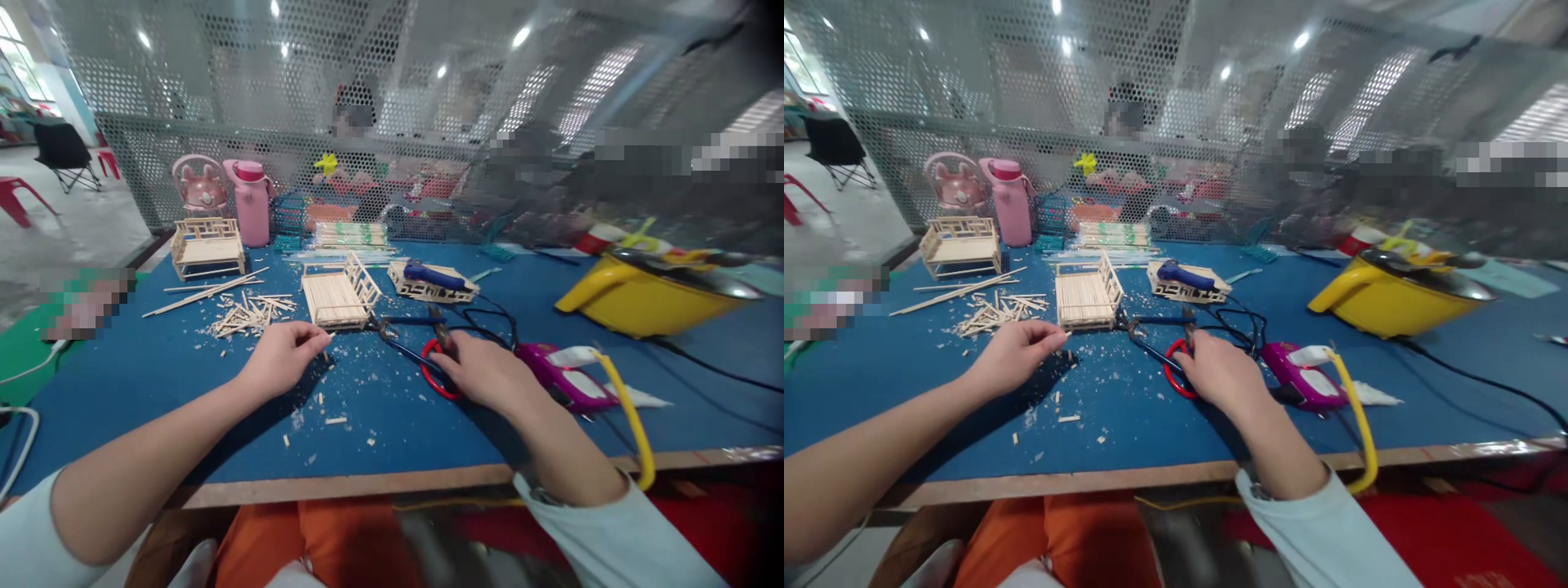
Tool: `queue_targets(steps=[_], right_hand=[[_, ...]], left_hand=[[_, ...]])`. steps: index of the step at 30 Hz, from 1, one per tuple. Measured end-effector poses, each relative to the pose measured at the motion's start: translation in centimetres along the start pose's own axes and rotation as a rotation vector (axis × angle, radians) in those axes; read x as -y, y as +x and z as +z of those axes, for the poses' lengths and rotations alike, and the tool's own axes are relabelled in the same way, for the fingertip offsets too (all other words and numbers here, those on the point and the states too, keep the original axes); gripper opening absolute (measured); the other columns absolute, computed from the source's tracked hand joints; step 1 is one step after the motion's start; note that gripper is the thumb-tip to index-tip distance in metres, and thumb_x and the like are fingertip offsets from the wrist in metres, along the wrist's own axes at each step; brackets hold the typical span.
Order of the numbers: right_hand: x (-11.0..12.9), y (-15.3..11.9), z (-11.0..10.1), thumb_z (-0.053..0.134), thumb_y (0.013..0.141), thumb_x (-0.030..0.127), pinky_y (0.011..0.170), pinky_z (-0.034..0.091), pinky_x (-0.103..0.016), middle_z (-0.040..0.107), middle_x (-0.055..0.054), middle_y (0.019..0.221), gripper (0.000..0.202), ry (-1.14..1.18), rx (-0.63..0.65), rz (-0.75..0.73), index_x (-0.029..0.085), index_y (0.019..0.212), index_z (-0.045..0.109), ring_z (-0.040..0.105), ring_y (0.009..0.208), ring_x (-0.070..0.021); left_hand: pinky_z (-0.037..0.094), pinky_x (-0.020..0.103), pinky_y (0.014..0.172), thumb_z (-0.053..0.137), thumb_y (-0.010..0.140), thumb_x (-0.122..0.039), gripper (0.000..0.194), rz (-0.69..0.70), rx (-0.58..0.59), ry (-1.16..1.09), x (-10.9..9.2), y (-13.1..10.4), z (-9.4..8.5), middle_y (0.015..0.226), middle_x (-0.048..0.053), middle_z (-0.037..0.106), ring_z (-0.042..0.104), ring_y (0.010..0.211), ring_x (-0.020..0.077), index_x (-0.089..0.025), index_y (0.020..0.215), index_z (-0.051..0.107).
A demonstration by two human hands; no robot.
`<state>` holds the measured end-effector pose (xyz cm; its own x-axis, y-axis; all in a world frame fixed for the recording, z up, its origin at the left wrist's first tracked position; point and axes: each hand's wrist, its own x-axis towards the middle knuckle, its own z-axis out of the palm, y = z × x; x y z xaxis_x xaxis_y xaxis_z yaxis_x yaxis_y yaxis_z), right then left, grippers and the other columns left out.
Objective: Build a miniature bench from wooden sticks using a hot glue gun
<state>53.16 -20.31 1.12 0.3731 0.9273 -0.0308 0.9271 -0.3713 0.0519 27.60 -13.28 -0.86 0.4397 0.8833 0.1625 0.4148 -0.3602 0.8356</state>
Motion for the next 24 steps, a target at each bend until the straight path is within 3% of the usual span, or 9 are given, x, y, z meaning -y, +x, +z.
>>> queue_targets(steps=[4, 8, 13, 18, 24], right_hand=[[-2.8, 0.9, 0.5, 0.056, 0.077, 0.037, 0.053, 0.038, -0.024, 0.068, -0.005, 0.077, 0.034, 0.113, 0.037, -0.018, 0.017, 0.106, 0.053, 0.063, 0.065, -0.0191], [-2.3, 1.0, -0.3, 0.061, 0.071, 0.033, 0.051, 0.039, -0.024, 0.069, -0.006, 0.077, 0.049, 0.137, 0.095, 0.052, 0.014, 0.116, 0.051, 0.063, 0.062, -0.0189], [-1.8, 0.1, -1.6, 0.061, 0.066, 0.026, 0.059, 0.041, -0.025, 0.068, -0.013, 0.097, 0.058, 0.048, 0.104, 0.062, 0.012, 0.122, 0.051, 0.064, 0.082, -0.0237], [-2.4, -1.7, -2.2, 0.054, 0.073, 0.03, 0.058, 0.041, -0.031, 0.07, -0.015, 0.09, 0.058, -0.017, 0.135, 0.075, 0.012, 0.128, 0.048, 0.066, 0.079, -0.0283], [-4.0, -3.9, -3.7, 0.053, 0.075, 0.021, 0.074, 0.045, -0.038, 0.067, -0.016, 0.111, 0.04, -0.103, 0.223, 0.035, 0.02, 0.114, 0.064, 0.063, 0.098, -0.0329]], left_hand=[[0.032, 0.021, 0.045, 0.054, 0.079, -0.033, 0.021, -0.099, 0.049, -0.248, -0.4, -0.1, 0.4, 0.056, -0.002, 0.057, 0.04, 0.045, 0.0072, -0.017, 0.068, 0.062], [0.029, 0.019, 0.041, 0.052, 0.08, -0.03, 0.018, -0.138, 0.088, -0.383, -0.9, -0.2, 0.4, 0.058, -0.001, 0.056, 0.04, 0.046, 0.0066, -0.018, 0.068, 0.06], [0.029, 0.018, 0.04, 0.049, 0.082, -0.034, 0.023, -0.182, 0.125, -0.442, -1.4, -0.4, 0.1, 0.057, -0.003, 0.051, 0.039, 0.045, 0.0066, -0.017, 0.068, 0.056], [0.034, 0.02, 0.048, 0.049, 0.082, -0.036, 0.025, -0.052, 0.071, -0.312, -0.8, -0.5, 0.1, 0.056, -0.003, 0.052, 0.042, 0.049, 0.0075, -0.016, 0.07, 0.057], [0.04, 0.023, 0.058, 0.054, 0.08, -0.034, 0.021, 0.145, -0.042, -0.132, -0.7, -0.8, 0.1, 0.065, 0.0, 0.062, 0.051, 0.06, 0.0107, -0.016, 0.074, 0.064]])
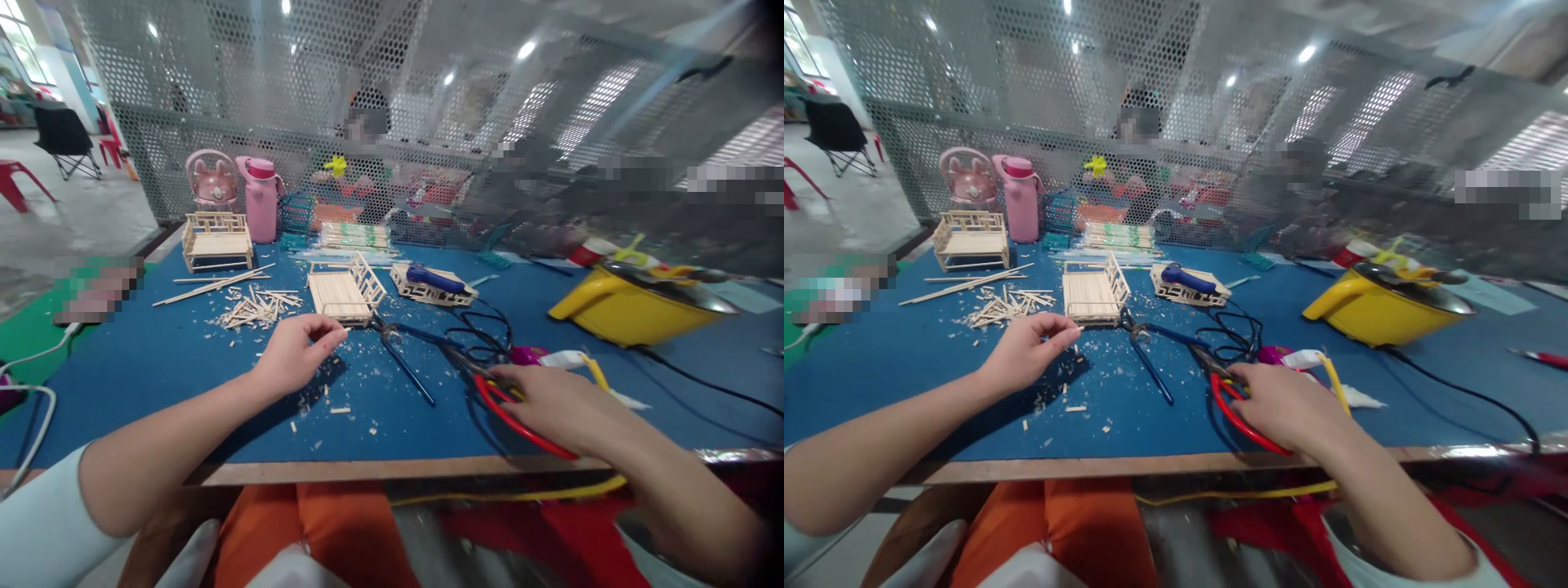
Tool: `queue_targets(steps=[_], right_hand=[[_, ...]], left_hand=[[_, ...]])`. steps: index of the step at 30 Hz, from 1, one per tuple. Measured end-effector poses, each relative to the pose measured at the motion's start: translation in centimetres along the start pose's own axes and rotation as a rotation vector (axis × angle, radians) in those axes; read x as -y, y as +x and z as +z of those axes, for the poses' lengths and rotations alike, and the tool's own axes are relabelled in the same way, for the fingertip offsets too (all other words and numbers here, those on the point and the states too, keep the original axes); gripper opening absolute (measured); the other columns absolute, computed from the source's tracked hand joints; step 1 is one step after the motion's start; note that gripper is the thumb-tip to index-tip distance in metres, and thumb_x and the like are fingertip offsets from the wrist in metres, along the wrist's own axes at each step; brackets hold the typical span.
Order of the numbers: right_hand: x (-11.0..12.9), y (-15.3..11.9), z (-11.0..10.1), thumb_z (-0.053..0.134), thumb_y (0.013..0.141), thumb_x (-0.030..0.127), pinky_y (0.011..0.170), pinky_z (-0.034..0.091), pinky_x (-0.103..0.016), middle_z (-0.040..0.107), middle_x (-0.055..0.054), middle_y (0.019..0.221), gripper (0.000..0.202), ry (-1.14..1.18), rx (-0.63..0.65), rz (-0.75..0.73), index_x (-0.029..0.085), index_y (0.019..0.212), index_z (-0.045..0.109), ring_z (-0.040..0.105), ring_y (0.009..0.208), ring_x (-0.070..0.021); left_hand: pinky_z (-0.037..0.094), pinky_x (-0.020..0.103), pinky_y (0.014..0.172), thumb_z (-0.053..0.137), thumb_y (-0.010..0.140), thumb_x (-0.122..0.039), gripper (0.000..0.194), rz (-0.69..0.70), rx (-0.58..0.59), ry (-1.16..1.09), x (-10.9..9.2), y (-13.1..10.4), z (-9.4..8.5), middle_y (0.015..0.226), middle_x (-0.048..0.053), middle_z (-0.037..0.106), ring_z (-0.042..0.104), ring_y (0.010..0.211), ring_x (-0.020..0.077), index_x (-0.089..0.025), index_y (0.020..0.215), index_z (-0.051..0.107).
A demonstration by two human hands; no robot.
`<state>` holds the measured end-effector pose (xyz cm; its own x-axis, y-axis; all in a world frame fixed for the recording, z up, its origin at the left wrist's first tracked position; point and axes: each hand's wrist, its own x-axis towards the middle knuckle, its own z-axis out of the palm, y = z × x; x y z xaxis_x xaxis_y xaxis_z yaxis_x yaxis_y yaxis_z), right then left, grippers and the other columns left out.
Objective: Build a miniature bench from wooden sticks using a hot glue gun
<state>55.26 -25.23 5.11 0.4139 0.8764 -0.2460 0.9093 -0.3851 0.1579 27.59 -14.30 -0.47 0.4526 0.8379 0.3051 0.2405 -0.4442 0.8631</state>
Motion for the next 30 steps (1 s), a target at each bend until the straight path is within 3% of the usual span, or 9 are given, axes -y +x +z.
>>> queue_targets(steps=[4, 6, 9, 13, 16, 19, 30], right_hand=[[-1.4, -2.5, -0.5, 0.057, 0.072, 0.025, 0.078, 0.047, -0.035, 0.068, -0.011, 0.109, 0.03, 0.168, 0.04, -0.074, 0.029, 0.1, 0.066, 0.064, 0.096, -0.0277], [-1.2, -3.6, -0.1, 0.055, 0.072, 0.028, 0.073, 0.049, -0.034, 0.069, -0.01, 0.102, 0.031, 0.279, -0.072, -0.149, 0.032, 0.102, 0.061, 0.065, 0.088, -0.0256], [1.0, -4.3, 1.0, 0.05, 0.075, 0.034, 0.064, 0.049, -0.033, 0.068, -0.007, 0.085, 0.036, 0.423, -0.292, -0.267, 0.029, 0.111, 0.05, 0.063, 0.069, -0.0222], [5.9, -4.0, 2.2, 0.05, 0.078, 0.046, 0.057, 0.047, -0.03, 0.061, -0.002, 0.069, 0.034, 0.589, -0.335, -0.377, 0.024, 0.104, 0.048, 0.058, 0.058, -0.0186], [8.4, -3.5, 2.6, 0.058, 0.073, 0.05, 0.066, 0.049, -0.032, 0.064, -0.006, 0.085, 0.045, 0.578, -0.415, -0.442, 0.022, 0.107, 0.049, 0.062, 0.072, -0.0207], [9.5, -3.1, 3.1, 0.063, 0.071, 0.052, 0.074, 0.049, -0.036, 0.062, -0.01, 0.102, 0.053, 0.536, -0.479, -0.525, 0.02, 0.11, 0.049, 0.062, 0.088, -0.0249], [11.0, -2.1, 4.5, 0.065, 0.073, 0.048, 0.074, 0.05, -0.038, 0.06, -0.01, 0.099, 0.051, 0.61, -0.608, -0.623, 0.017, 0.111, 0.049, 0.06, 0.09, -0.0251]], left_hand=[[0.04, 0.022, 0.056, 0.057, 0.079, -0.031, 0.018, 0.035, -0.04, 0.023, -0.4, -0.1, 0.0, 0.066, 0.001, 0.064, 0.052, 0.059, 0.0106, -0.016, 0.074, 0.066], [0.039, 0.022, 0.055, 0.058, 0.078, -0.032, 0.018, 0.041, -0.053, 0.005, -0.6, -0.2, 0.1, 0.065, 0.0, 0.064, 0.052, 0.058, 0.0102, -0.016, 0.074, 0.066], [0.039, 0.021, 0.054, 0.058, 0.078, -0.034, 0.021, 0.024, -0.049, -0.06, -0.7, -0.4, 0.3, 0.061, 0.0, 0.061, 0.049, 0.055, 0.0093, -0.016, 0.072, 0.066], [0.034, 0.02, 0.047, 0.058, 0.078, -0.037, 0.023, -0.031, -0.026, -0.178, -0.8, -0.7, 0.5, 0.056, -0.002, 0.054, 0.041, 0.048, 0.007, -0.015, 0.072, 0.064], [0.032, 0.019, 0.044, 0.059, 0.077, -0.037, 0.022, -0.046, -0.019, -0.23, -0.9, -0.7, 0.5, 0.053, -0.004, 0.051, 0.038, 0.045, 0.0061, -0.015, 0.072, 0.063], [0.032, 0.019, 0.043, 0.058, 0.077, -0.033, 0.02, -0.047, -0.016, -0.244, -0.9, -0.7, 0.6, 0.052, -0.004, 0.05, 0.039, 0.045, 0.0062, -0.014, 0.072, 0.064], [0.035, 0.017, 0.044, 0.057, 0.077, -0.028, 0.018, 0.01, -0.005, -0.278, -0.6, -0.9, 0.7, 0.058, -0.002, 0.056, 0.043, 0.049, 0.0064, -0.013, 0.076, 0.067]])
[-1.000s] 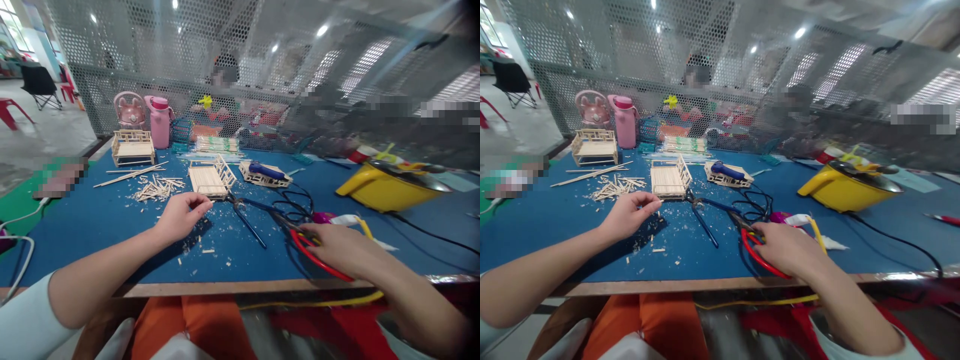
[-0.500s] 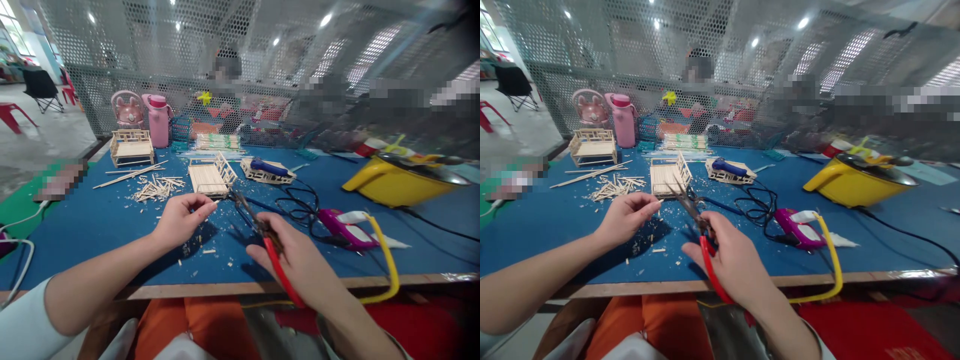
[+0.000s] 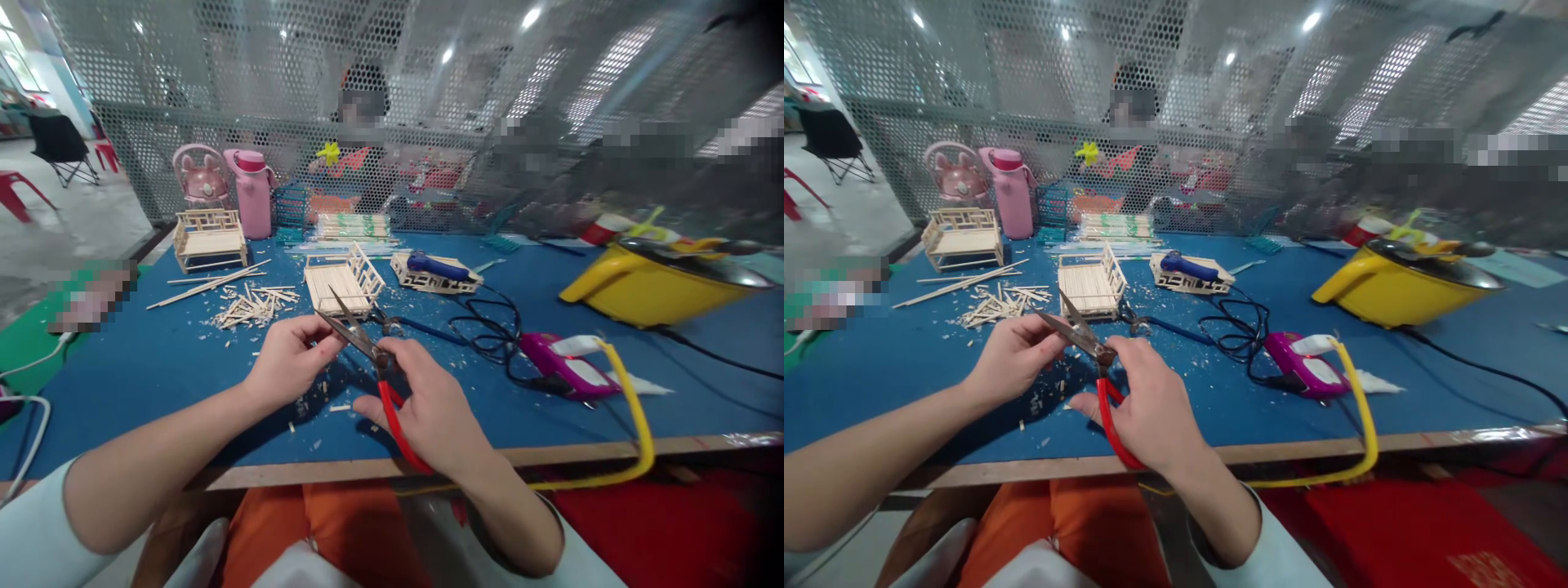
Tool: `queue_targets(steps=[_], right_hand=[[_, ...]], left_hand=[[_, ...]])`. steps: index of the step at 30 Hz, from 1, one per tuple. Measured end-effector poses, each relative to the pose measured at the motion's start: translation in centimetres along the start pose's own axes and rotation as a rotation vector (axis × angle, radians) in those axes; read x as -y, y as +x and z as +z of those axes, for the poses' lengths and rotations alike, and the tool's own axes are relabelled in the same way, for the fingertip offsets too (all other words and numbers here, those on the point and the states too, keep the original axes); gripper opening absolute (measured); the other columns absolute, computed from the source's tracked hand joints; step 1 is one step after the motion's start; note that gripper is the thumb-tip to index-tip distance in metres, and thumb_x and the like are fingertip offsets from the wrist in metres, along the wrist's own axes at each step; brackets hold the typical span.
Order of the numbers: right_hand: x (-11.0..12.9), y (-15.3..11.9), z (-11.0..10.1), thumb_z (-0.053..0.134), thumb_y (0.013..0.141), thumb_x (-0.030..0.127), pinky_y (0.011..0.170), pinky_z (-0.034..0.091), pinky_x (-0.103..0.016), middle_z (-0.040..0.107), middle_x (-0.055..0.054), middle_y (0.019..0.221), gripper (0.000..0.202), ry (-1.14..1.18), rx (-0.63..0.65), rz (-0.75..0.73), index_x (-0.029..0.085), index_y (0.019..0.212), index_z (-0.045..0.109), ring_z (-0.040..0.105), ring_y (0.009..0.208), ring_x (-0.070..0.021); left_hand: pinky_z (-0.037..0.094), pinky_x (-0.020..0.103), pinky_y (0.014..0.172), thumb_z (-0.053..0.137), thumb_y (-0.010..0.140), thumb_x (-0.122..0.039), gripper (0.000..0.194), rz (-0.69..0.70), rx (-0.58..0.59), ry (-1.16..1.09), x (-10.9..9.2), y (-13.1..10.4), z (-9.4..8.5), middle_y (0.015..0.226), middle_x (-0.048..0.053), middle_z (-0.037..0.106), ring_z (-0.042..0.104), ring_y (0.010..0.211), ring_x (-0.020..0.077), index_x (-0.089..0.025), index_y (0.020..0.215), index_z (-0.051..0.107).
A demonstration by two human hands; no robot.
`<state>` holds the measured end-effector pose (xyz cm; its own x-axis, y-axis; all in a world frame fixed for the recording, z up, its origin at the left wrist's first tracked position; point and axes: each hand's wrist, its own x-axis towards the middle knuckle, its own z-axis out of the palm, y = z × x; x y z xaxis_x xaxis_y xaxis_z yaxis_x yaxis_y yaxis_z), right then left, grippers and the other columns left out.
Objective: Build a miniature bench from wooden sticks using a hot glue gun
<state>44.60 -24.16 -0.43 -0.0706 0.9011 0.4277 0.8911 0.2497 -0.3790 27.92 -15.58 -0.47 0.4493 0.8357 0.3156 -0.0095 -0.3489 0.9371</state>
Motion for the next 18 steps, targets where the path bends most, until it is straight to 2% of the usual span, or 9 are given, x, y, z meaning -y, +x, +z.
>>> queue_targets(steps=[5, 9, 14, 18], right_hand=[[-0.01, -0.03, 0.1, 0.064, 0.075, 0.047, 0.077, 0.05, -0.038, 0.059, -0.011, 0.103, 0.052, 0.085, -0.009, -0.015, 0.017, 0.114, 0.048, 0.059, 0.093, -0.0246], [0.05, -0.02, 0.09, 0.064, 0.074, 0.05, 0.076, 0.05, -0.037, 0.059, -0.01, 0.102, 0.053, 0.155, 0.019, -0.031, 0.018, 0.114, 0.049, 0.059, 0.091, -0.0235], [0.19, -0.02, 0.48, 0.056, 0.077, 0.059, 0.075, 0.049, -0.032, 0.06, -0.009, 0.1, 0.055, 0.261, 0.018, -0.059, 0.018, 0.114, 0.05, 0.059, 0.086, -0.0206], [0.26, -0.22, 0.98, 0.047, 0.079, 0.064, 0.076, 0.049, -0.031, 0.06, -0.011, 0.105, 0.059, 0.307, -0.017, -0.094, 0.019, 0.117, 0.049, 0.06, 0.092, -0.0218]], left_hand=[[0.037, 0.017, 0.045, 0.057, 0.078, -0.028, 0.017, 0.023, -0.003, 0.028, -0.02, -0.07, -0.08, 0.058, -0.001, 0.056, 0.044, 0.05, 0.0069, -0.013, 0.075, 0.067], [0.039, 0.017, 0.048, 0.056, 0.079, -0.021, 0.013, 0.096, 0.013, 0.091, 0.0, -0.15, -0.14, 0.059, -0.002, 0.058, 0.046, 0.05, 0.0063, -0.014, 0.074, 0.067], [0.046, 0.019, 0.058, 0.056, 0.081, -0.016, 0.011, 0.291, -0.048, 0.296, -0.39, -0.29, -0.36, 0.067, 0.0, 0.066, 0.057, 0.06, 0.0089, -0.016, 0.077, 0.067], [0.049, 0.02, 0.065, 0.055, 0.082, -0.014, 0.012, 0.488, -0.077, 0.476, -0.89, -0.45, -0.59, 0.074, 0.002, 0.07, 0.062, 0.068, 0.0099, -0.015, 0.081, 0.067]])
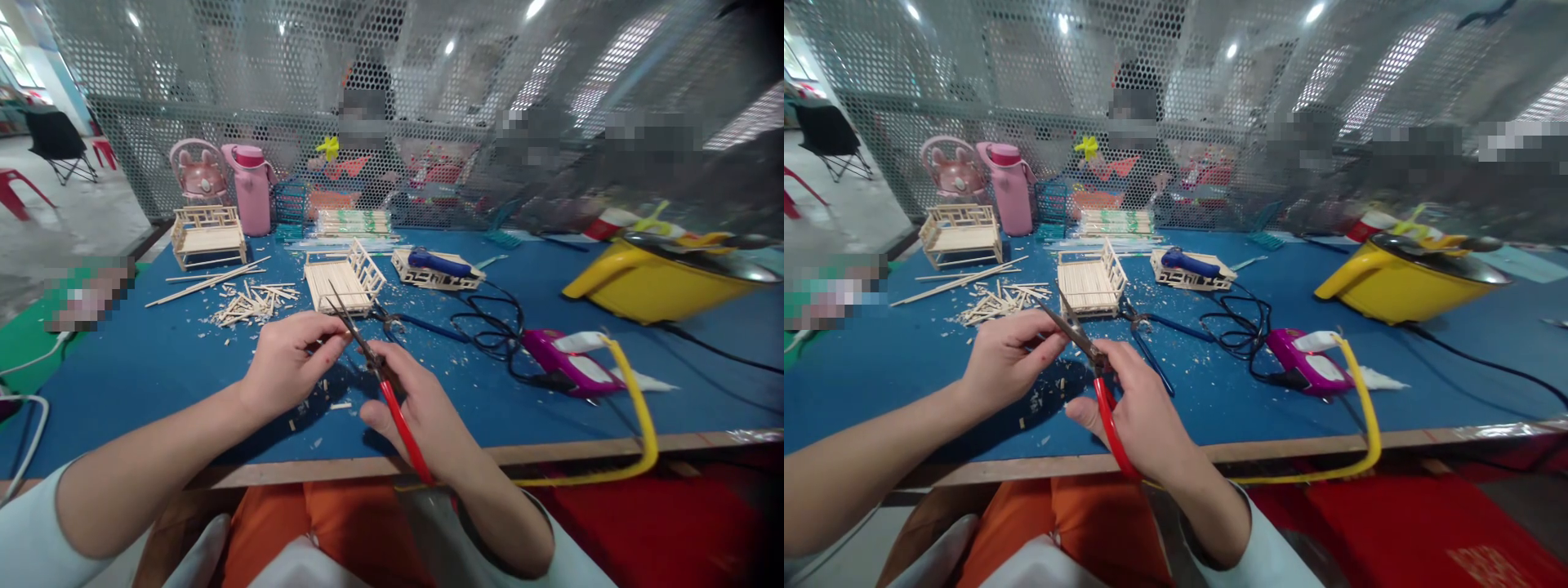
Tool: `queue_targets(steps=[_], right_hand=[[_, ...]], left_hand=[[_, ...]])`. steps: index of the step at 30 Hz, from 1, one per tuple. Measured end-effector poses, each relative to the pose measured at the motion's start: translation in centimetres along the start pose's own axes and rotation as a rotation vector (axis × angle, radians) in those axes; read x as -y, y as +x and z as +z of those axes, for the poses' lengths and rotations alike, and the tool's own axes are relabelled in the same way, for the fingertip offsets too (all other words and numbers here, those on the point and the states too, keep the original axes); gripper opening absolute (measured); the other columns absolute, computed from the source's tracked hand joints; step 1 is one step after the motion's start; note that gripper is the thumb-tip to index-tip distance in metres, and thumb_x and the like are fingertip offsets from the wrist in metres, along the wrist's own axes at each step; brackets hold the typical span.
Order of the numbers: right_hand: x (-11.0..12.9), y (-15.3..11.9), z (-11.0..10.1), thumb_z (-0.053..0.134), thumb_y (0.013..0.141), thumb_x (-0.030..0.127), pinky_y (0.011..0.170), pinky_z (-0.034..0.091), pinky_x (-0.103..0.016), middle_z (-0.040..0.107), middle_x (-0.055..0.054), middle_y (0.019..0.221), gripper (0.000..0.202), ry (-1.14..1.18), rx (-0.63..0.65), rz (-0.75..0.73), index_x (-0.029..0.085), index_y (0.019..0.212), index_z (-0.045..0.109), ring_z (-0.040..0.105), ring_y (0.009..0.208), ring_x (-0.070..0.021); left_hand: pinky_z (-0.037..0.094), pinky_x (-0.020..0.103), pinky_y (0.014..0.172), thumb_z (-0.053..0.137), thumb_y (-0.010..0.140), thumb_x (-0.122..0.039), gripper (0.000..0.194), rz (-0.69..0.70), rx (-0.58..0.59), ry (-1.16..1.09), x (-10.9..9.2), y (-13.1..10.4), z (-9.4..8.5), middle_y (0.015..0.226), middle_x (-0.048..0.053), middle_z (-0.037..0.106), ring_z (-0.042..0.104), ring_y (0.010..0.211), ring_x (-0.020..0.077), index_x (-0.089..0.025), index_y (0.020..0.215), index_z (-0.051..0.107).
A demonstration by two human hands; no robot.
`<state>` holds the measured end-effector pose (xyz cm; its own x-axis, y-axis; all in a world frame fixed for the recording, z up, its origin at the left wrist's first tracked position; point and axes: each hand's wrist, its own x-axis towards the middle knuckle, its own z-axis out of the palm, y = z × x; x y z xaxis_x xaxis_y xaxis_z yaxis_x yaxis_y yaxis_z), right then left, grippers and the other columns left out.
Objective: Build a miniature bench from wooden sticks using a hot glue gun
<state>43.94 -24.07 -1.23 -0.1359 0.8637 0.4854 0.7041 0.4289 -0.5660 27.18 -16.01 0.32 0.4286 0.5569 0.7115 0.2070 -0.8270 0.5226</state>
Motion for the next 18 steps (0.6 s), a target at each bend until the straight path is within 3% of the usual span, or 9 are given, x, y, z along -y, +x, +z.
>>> queue_targets(steps=[4, 11, 18], right_hand=[[0.2, -0.1, 0.1, 0.04, 0.078, 0.069, 0.079, 0.049, -0.032, 0.06, -0.011, 0.106, 0.065, 0.055, 0.008, -0.013, 0.019, 0.12, 0.048, 0.059, 0.095, -0.0222], [0.9, 0.1, 0.2, 0.04, 0.079, 0.069, 0.088, 0.046, -0.036, 0.059, -0.014, 0.113, 0.067, 0.058, 0.008, 0.003, 0.018, 0.122, 0.046, 0.058, 0.102, -0.0249], [1.0, 0.1, 1.0, 0.041, 0.083, 0.063, 0.081, 0.048, -0.032, 0.06, -0.011, 0.103, 0.059, 0.047, -0.048, 0.017, 0.016, 0.118, 0.049, 0.059, 0.092, -0.0212]], left_hand=[[0.05, 0.02, 0.067, 0.054, 0.084, -0.015, 0.012, 0.091, -0.047, 0.085, -0.4, 0.0, -0.2, 0.077, 0.003, 0.071, 0.064, 0.071, 0.0103, -0.016, 0.083, 0.066], [0.051, 0.018, 0.068, 0.055, 0.083, -0.014, 0.011, 0.129, -0.087, 0.145, -0.6, -0.2, -0.2, 0.075, 0.003, 0.071, 0.065, 0.071, 0.0097, -0.015, 0.081, 0.066], [0.052, 0.018, 0.068, 0.054, 0.085, -0.018, 0.012, 0.191, -0.097, 0.183, -0.4, -0.3, -0.3, 0.077, 0.004, 0.071, 0.065, 0.071, 0.0099, -0.015, 0.084, 0.066]])
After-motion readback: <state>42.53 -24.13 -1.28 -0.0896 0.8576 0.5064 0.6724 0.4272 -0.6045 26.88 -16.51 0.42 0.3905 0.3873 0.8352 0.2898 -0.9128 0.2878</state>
